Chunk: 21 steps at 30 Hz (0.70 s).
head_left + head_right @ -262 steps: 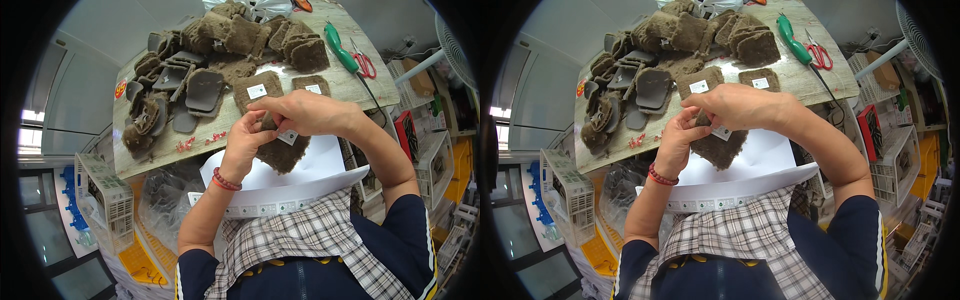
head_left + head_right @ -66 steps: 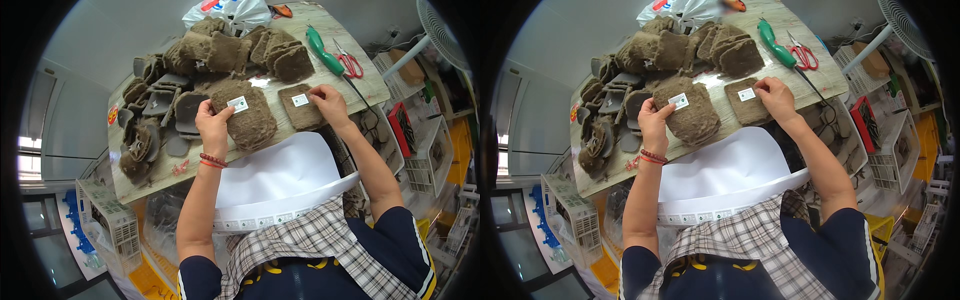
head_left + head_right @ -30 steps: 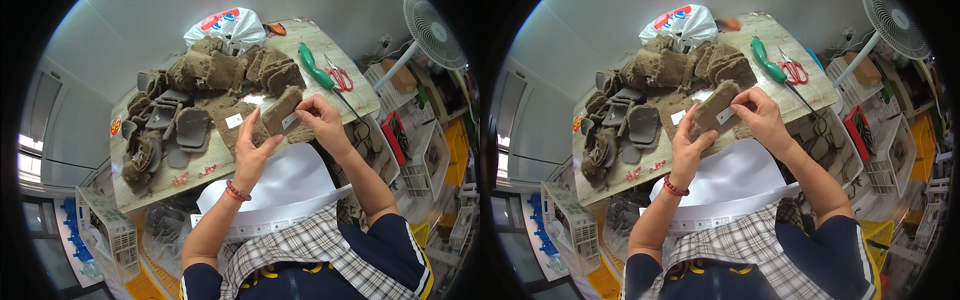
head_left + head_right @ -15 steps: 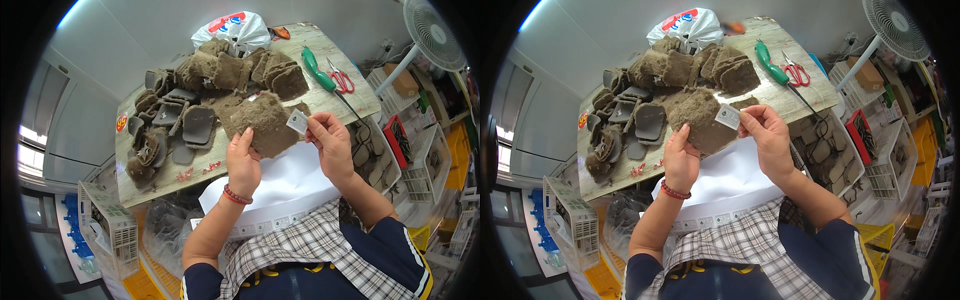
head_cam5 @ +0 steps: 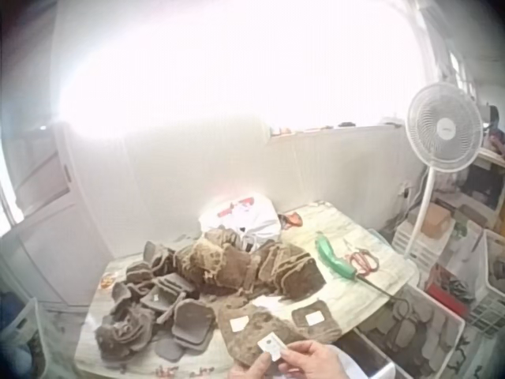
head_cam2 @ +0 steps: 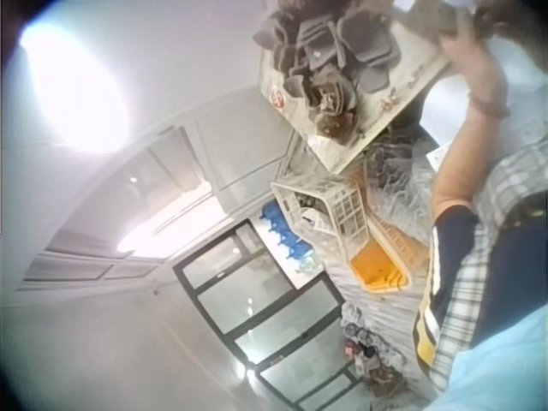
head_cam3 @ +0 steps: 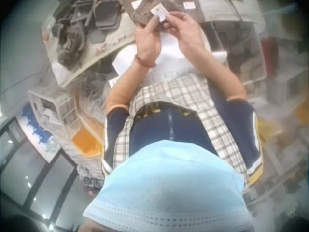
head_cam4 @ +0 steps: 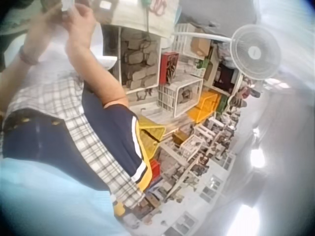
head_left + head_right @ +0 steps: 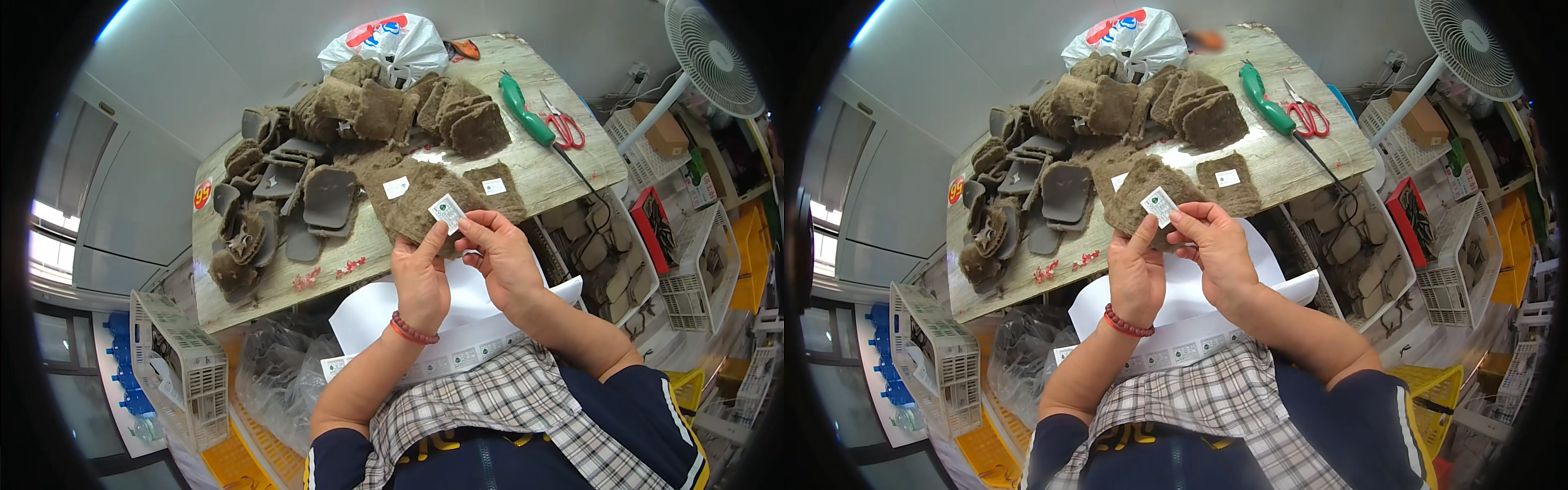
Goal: The person applies small white labels to the soles of brown fuzzy slippers. They peel each label from a sheet, place it on a slipper sole, and press it down, repeating the process for multiple slippers.
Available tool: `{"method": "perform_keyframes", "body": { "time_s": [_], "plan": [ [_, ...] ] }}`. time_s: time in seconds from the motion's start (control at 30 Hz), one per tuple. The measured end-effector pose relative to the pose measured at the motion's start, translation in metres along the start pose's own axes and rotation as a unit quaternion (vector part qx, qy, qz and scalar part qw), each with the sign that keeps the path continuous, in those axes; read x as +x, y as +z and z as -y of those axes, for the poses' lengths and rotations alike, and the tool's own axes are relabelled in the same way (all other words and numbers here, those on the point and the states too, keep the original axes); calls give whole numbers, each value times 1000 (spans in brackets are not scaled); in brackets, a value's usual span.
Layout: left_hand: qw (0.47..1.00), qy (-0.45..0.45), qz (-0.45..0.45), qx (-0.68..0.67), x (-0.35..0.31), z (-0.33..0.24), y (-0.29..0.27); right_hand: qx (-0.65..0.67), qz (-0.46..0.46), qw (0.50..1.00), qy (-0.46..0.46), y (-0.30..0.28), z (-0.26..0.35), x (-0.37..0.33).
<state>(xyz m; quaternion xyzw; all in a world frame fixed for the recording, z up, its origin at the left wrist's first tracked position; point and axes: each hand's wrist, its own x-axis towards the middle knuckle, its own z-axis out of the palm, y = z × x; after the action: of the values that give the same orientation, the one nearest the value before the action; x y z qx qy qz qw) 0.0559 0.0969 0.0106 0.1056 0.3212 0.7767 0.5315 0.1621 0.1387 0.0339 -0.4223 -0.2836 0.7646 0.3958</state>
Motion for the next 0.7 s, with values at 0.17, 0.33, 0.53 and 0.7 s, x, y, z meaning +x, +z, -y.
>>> {"method": "perform_keyframes", "body": {
  "time_s": [0.17, 0.33, 0.53, 0.7],
  "plan": [
    [998, 47, -13, 48, 11, 0, -11, -100, 10, 994, -38, -7, -2, -5],
    [993, 56, 1, 108, 15, -3, -16, -331, 25, 876, -351, -28, 12, 7],
    [981, 68, 63, 173, 8, 3, -15, -521, 82, 713, -462, -20, 31, 24],
    [986, 46, 79, 141, 9, 3, -21, -474, 95, 766, -424, -26, 27, 25]
  ]
}}
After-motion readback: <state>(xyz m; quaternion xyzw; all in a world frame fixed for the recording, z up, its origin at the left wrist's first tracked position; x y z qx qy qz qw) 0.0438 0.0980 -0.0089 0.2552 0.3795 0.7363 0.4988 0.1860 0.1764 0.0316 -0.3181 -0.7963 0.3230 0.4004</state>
